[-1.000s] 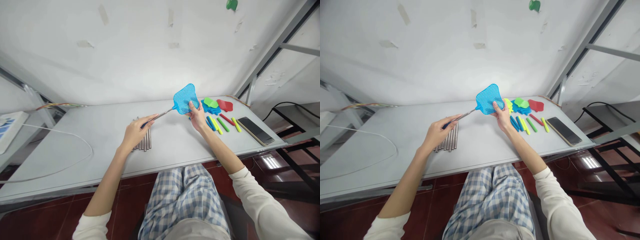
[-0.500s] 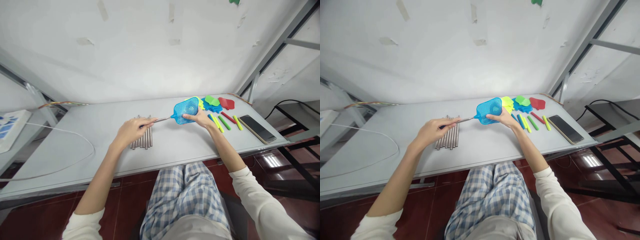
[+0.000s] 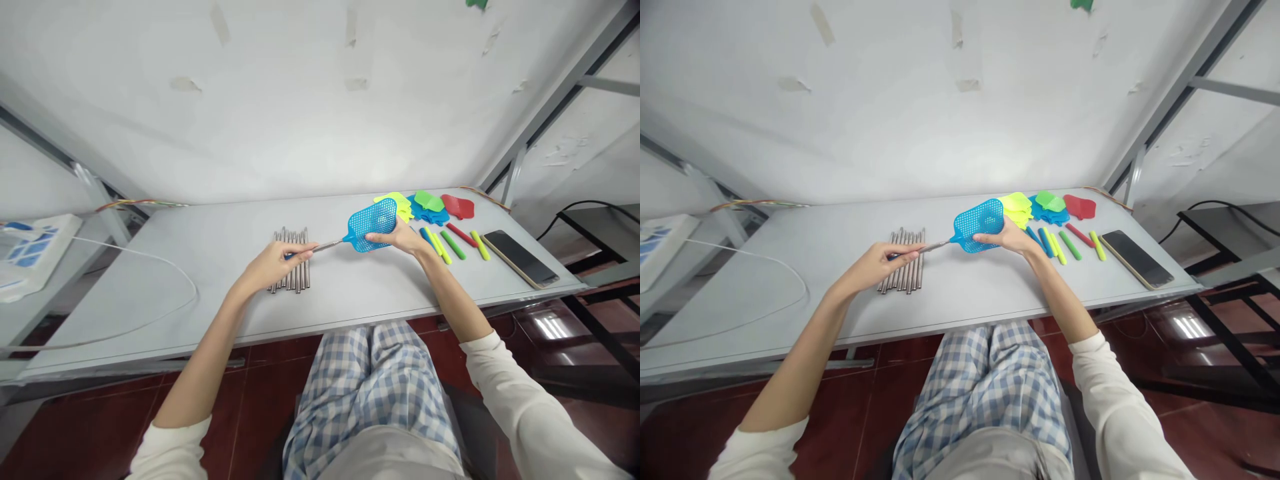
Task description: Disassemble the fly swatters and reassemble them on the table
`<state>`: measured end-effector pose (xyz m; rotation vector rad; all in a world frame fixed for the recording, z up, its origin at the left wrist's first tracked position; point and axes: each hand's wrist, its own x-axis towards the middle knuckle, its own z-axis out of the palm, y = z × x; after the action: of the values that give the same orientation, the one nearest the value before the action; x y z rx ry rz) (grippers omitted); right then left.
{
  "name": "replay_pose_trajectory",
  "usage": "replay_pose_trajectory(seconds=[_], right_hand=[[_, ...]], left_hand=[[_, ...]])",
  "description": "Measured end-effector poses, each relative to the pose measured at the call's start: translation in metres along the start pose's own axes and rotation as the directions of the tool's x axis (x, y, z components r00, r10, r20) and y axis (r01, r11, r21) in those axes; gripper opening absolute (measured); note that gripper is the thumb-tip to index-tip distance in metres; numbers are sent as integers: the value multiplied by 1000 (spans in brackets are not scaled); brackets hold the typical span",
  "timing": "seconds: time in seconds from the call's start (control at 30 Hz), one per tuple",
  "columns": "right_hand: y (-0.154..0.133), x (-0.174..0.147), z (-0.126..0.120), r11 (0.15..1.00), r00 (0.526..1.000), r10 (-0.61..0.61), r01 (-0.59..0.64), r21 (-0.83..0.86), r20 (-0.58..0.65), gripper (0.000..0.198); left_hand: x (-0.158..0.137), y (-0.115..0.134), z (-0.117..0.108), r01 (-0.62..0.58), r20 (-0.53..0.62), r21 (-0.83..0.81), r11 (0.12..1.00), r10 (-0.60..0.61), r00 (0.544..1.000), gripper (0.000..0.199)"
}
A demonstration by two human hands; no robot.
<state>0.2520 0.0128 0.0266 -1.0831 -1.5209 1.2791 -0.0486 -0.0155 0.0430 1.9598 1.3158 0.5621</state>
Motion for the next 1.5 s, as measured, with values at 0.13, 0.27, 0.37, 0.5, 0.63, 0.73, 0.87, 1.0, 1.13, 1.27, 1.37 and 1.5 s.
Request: replay_pose_trajectory(seconds=[0.13, 0.27, 0.37, 0.5, 0.63, 0.73, 0.87, 1.0, 1.13, 1.27, 1.37, 1.5], right_hand=[[0, 3, 6, 999, 999, -27, 28, -18, 27, 56], [-6, 8, 5, 990, 992, -125, 125, -64, 2, 54], [-5, 9, -6, 982, 974, -162, 143, -127, -156, 50], [9, 0, -18, 909, 973, -185, 115, -401, -140, 36], [19, -13, 9, 701, 959, -244, 279, -656, 148, 30], [20, -15, 51, 552, 900, -260, 436, -711, 350, 36], [22, -2, 99, 413, 852, -231, 523, -746, 470, 40], [23, 9, 107, 316, 856, -200, 517, -795, 477, 38], [22, 3, 83, 288, 913, -181, 404, -868, 365, 34], [29, -6, 42, 364, 954, -206, 283, -887, 220, 31], [42, -9, 8, 288, 961, -275, 69, -955, -14, 26], [61, -13, -23, 207, 908, -358, -151, -967, -218, 19]], left_hand=[[-1, -1, -1, -19, 11, -46, 999, 19, 1000, 42], [-9, -12, -11, 17, 5, -105, 994, -17, 1000, 47], [-22, -35, -23, 83, -138, -161, 983, -106, 985, 51], [-35, -69, -33, 299, -478, 19, 954, -254, 841, 49], [-36, -78, -17, 506, -611, 291, 812, -249, 751, 54], [-33, -71, 1, 566, -605, 380, 731, -266, 750, 58], [-30, -63, 17, 565, -579, 479, 672, -241, 779, 60], [-30, -54, 19, 530, -605, 484, 696, -172, 778, 54], [-20, -36, 24, 291, -484, 456, 841, -40, 874, 44], [8, -10, 47, 93, -345, 324, 942, 26, 938, 33], [38, 10, 74, 84, -273, 316, 945, 6, 962, 33], [75, 30, 100, 178, -229, 297, 938, -111, 967, 37]])
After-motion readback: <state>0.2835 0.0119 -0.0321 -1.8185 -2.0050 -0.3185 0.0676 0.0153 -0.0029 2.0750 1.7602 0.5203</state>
